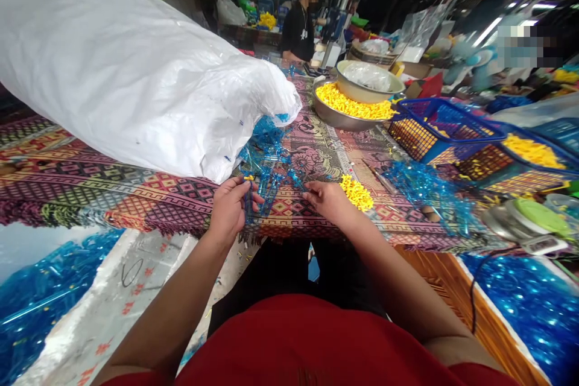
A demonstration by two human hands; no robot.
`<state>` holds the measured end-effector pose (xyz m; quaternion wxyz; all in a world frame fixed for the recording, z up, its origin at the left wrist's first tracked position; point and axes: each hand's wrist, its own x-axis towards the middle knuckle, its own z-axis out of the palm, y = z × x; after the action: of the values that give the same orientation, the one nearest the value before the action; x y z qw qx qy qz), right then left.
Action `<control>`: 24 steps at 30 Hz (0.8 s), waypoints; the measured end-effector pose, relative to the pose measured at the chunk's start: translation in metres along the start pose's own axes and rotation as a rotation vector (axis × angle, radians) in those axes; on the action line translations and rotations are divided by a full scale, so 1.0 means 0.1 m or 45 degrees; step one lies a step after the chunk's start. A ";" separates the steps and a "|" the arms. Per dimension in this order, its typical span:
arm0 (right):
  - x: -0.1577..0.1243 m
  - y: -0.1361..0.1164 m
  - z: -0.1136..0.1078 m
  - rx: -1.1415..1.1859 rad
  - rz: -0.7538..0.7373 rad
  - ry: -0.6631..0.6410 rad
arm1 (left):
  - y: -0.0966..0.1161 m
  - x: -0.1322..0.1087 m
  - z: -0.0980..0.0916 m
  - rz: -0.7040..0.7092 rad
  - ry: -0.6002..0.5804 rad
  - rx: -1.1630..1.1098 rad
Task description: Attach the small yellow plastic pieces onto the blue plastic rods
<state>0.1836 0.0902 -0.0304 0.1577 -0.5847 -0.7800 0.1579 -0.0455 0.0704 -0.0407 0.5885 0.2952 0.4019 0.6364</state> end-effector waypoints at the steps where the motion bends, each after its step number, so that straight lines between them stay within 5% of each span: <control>1: 0.01 -0.02 -0.03 -0.161 -0.034 -0.027 | 0.00 0.00 0.00 0.001 0.000 -0.001; 4: 0.00 -0.14 -0.09 -0.529 -0.073 -0.086 | 0.01 -0.01 0.01 0.005 -0.001 -0.007; 7: -0.01 -0.32 -0.10 -0.735 -0.202 0.028 | 0.01 -0.01 0.02 -0.007 0.000 -0.016; 14: 0.12 -0.61 0.21 -0.608 -0.840 -0.056 | 0.00 -0.01 0.00 0.000 0.034 -0.022; 19: -0.03 -0.31 0.18 -0.375 -1.004 0.220 | 0.01 -0.01 0.00 -0.015 0.002 -0.041; 24: -0.15 0.10 0.05 -0.276 -0.763 0.403 | 0.01 -0.01 0.01 -0.003 0.021 -0.024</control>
<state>0.1937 0.0778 -0.0404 0.2528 -0.3606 -0.8949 -0.0717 -0.0451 0.0692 -0.0389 0.5886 0.2841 0.4010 0.6419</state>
